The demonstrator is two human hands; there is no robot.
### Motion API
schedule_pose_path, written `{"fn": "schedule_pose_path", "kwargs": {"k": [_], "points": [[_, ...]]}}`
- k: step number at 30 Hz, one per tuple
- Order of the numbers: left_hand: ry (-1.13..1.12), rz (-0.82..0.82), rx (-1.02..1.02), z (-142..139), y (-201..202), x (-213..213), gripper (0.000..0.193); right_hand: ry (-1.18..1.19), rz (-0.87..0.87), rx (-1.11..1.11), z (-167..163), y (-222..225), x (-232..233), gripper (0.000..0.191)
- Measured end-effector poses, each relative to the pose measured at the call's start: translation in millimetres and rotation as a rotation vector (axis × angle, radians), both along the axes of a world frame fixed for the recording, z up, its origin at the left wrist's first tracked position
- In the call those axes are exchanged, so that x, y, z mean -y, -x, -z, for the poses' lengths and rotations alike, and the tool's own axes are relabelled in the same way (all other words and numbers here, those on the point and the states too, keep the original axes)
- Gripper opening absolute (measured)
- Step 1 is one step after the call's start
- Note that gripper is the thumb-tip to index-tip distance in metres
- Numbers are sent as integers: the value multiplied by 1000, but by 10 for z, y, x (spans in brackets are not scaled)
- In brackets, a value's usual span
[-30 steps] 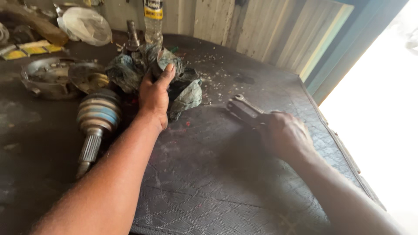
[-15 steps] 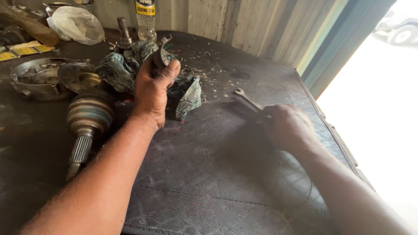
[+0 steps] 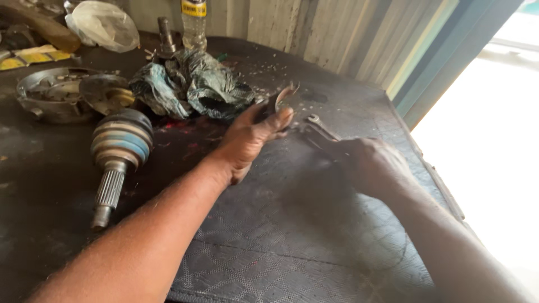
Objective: The person holds a rusty automotive bracket on a workbench and scrapes its surface with a flat file, repositioning the part repeatedly. They then grip the file with both hands and file the bracket's edges, working the metal surface.
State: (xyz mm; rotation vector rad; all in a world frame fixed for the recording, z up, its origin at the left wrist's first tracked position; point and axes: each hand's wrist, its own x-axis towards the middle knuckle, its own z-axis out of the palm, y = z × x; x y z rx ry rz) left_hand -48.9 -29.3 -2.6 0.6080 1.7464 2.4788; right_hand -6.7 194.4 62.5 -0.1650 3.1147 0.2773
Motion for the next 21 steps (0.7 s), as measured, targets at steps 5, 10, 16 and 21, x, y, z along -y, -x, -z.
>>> {"fn": "schedule_pose_path", "kwargs": {"k": [5, 10, 16, 21], "points": [[1, -103, 65, 93, 179, 179, 87, 148, 216, -49, -240, -144, -110, 37], [-214, -172, 230, 134, 258, 285, 53, 136, 187, 250, -249, -381, -90, 34], [-233, 23, 89, 69, 122, 250, 56, 164, 45, -29, -196, -67, -354, 24], [99, 202, -35, -22, -122, 176, 81, 199, 295, 93, -190, -94, -370, 27]]}}
